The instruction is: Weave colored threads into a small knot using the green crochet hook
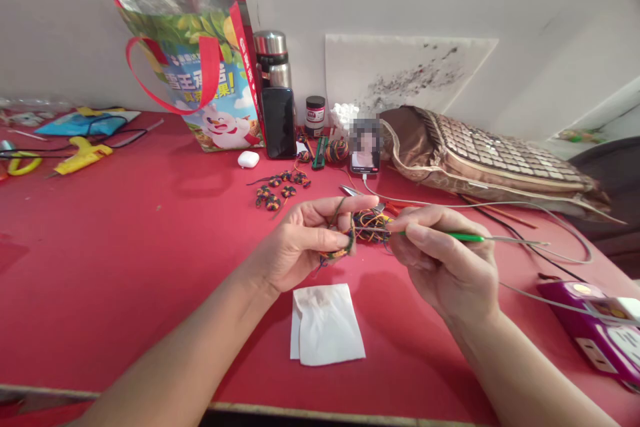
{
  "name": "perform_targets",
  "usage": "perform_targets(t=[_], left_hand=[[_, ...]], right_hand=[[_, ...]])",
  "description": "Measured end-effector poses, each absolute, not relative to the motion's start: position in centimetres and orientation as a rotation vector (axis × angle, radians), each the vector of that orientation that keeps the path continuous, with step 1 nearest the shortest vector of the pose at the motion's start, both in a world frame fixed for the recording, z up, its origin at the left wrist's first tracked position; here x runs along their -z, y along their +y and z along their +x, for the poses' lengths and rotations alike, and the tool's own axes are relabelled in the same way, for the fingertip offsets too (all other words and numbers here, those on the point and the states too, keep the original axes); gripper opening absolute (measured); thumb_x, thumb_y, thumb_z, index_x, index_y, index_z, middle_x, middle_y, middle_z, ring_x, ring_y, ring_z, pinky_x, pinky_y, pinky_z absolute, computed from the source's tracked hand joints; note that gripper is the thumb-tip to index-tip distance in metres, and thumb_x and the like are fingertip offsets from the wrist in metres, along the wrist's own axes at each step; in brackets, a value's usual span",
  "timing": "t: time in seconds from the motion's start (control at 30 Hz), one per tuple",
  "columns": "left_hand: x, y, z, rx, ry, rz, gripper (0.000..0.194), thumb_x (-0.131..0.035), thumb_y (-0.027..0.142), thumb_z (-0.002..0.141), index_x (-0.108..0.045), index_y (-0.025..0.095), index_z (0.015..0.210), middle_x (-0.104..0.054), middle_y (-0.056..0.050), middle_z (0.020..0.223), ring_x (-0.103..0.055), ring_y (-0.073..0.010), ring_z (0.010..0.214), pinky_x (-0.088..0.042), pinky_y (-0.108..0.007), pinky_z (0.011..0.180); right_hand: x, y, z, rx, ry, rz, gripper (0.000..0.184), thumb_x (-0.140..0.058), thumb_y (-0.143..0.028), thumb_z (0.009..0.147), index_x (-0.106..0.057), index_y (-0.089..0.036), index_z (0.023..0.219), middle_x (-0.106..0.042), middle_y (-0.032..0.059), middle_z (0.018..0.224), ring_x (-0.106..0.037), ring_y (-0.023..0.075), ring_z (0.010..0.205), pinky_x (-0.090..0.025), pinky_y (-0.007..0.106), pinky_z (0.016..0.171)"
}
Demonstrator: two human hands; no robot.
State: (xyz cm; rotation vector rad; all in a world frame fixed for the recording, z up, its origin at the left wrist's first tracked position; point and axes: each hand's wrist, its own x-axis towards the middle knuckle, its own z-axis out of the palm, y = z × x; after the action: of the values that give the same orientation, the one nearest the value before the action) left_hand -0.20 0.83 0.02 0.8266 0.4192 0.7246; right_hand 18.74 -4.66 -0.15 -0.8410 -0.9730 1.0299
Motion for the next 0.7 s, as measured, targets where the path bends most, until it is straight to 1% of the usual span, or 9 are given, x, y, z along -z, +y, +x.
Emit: perform_targets(t=[0.2, 0.27, 0.4, 0.47, 0.5, 0.6, 0.7], left_hand=[[-0.19, 0.89, -0.15, -0.619, 0.374, 0.766, 0.047, -0.074, 0.012, 0.064, -0.089, 0.014, 0.109, -0.053, 0.000, 0.065, -0.040, -0.0080, 0.052, -0.020, -0.028, 0.048], [-0.19, 0.91, -0.09, -0.589, 0.369, 0.743, 0.048, -0.071, 0.012, 0.063, -0.089, 0.013, 0.109, -0.053, 0.000, 0.064, -0.039, -0.0082, 0.051, -0.018, -0.028, 0.047], [0.03, 1.00, -0.02, -0.520, 0.321, 0.699, 0.050, -0.069, 0.014, 0.063, -0.089, 0.012, 0.108, -0.050, 0.000, 0.060, -0.030, -0.0071, 0.048, -0.015, -0.027, 0.045], [0.16, 1.04, 0.03, -0.494, 0.304, 0.685, 0.050, -0.068, 0.015, 0.062, -0.089, 0.012, 0.108, -0.050, 0.000, 0.059, -0.025, -0.0071, 0.048, -0.014, -0.026, 0.045], [0.20, 1.05, 0.07, -0.487, 0.301, 0.683, 0.051, -0.067, 0.015, 0.062, -0.089, 0.013, 0.107, -0.051, 0.000, 0.059, -0.025, -0.0074, 0.048, -0.015, -0.026, 0.045], [0.28, 0.98, 0.23, -0.473, 0.311, 0.711, 0.051, -0.067, 0.016, 0.061, -0.089, 0.014, 0.107, -0.054, -0.002, 0.059, -0.031, -0.0081, 0.048, -0.017, -0.026, 0.045], [0.31, 0.66, 0.46, -0.528, 0.349, 0.761, 0.046, -0.073, 0.015, 0.064, -0.090, 0.017, 0.107, -0.057, -0.001, 0.060, -0.035, -0.0069, 0.048, -0.018, -0.026, 0.046]], right_hand=[[-0.01, -4.66, 19.12, -1.097, -0.991, -0.802, 0.015, -0.076, -0.014, 0.075, -0.090, -0.020, 0.073, -0.063, 0.0024, 0.051, -0.036, 0.0061, 0.042, -0.026, 0.023, 0.041], [-0.05, -4.65, 19.19, -1.114, -0.999, -0.794, 0.015, -0.076, -0.014, 0.075, -0.090, -0.020, 0.072, -0.062, 0.0024, 0.050, -0.036, 0.0061, 0.042, -0.025, 0.023, 0.042], [-0.15, -4.58, 19.27, -1.153, -0.993, -0.782, 0.014, -0.076, -0.015, 0.074, -0.089, -0.019, 0.070, -0.059, 0.0011, 0.047, -0.034, 0.0060, 0.041, -0.025, 0.024, 0.041], [-0.18, -4.49, 19.31, -1.188, -0.981, -0.778, 0.014, -0.075, -0.015, 0.073, -0.088, -0.019, 0.069, -0.054, -0.0007, 0.044, -0.033, 0.0062, 0.041, -0.025, 0.023, 0.041], [-0.17, -4.42, 19.33, -1.210, -0.973, -0.777, 0.014, -0.075, -0.016, 0.073, -0.088, -0.019, 0.068, -0.051, -0.0018, 0.043, -0.033, 0.0065, 0.040, -0.024, 0.023, 0.041], [0.00, -4.20, 19.41, -1.280, -0.940, -0.781, 0.013, -0.075, -0.018, 0.073, -0.086, -0.019, 0.067, -0.045, -0.0039, 0.042, -0.033, 0.0067, 0.040, -0.022, 0.023, 0.041], [0.34, -4.09, 19.37, -1.340, -0.900, -0.788, 0.013, -0.077, -0.022, 0.076, -0.085, -0.019, 0.067, -0.043, -0.0050, 0.041, -0.031, 0.0062, 0.038, -0.020, 0.023, 0.040]])
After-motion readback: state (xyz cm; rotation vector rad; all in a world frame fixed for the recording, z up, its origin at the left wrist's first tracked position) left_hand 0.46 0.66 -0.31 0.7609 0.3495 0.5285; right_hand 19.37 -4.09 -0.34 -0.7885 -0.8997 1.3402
